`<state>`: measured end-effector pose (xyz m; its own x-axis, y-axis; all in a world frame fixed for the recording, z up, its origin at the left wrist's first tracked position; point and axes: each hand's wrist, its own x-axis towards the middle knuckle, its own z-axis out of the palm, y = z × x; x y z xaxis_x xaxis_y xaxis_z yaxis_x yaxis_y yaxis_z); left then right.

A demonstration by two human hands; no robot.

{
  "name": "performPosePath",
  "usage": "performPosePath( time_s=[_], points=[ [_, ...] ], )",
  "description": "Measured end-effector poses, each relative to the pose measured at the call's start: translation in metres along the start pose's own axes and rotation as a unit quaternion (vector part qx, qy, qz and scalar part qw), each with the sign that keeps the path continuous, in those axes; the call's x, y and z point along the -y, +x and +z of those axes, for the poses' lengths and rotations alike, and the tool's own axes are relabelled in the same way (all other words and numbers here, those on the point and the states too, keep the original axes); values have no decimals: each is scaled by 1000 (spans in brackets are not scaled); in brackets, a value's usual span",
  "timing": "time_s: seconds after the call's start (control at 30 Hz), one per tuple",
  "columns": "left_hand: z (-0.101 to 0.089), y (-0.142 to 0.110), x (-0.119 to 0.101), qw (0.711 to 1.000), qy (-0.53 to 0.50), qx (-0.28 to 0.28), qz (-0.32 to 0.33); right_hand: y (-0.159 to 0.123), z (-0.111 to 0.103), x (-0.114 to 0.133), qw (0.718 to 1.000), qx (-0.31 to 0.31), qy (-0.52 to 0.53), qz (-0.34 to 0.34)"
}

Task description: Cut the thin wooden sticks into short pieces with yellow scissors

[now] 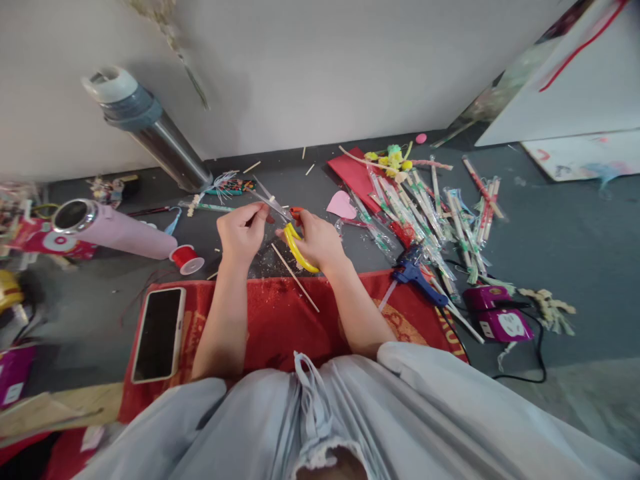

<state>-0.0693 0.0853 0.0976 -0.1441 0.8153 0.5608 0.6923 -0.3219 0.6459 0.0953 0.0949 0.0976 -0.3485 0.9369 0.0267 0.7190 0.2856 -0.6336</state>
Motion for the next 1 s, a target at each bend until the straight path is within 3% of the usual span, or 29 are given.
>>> performPosePath(
  time_s=[0.2, 0.5, 0.77, 1.0],
  points=[
    [3, -2, 3, 1000, 14, -12, 11, 0, -4, 1, 1000, 22, -3, 14],
    [2, -4, 8, 998, -3, -32, 48, 0, -6, -4, 999, 37, -3, -15],
    [-1, 0, -4, 999, -47, 12, 21, 3, -2, -16, 995, -47, 11, -92],
    [1, 0, -10, 996, -73, 51, -28, 3, -5, -22, 990, -73, 18, -117]
  ],
)
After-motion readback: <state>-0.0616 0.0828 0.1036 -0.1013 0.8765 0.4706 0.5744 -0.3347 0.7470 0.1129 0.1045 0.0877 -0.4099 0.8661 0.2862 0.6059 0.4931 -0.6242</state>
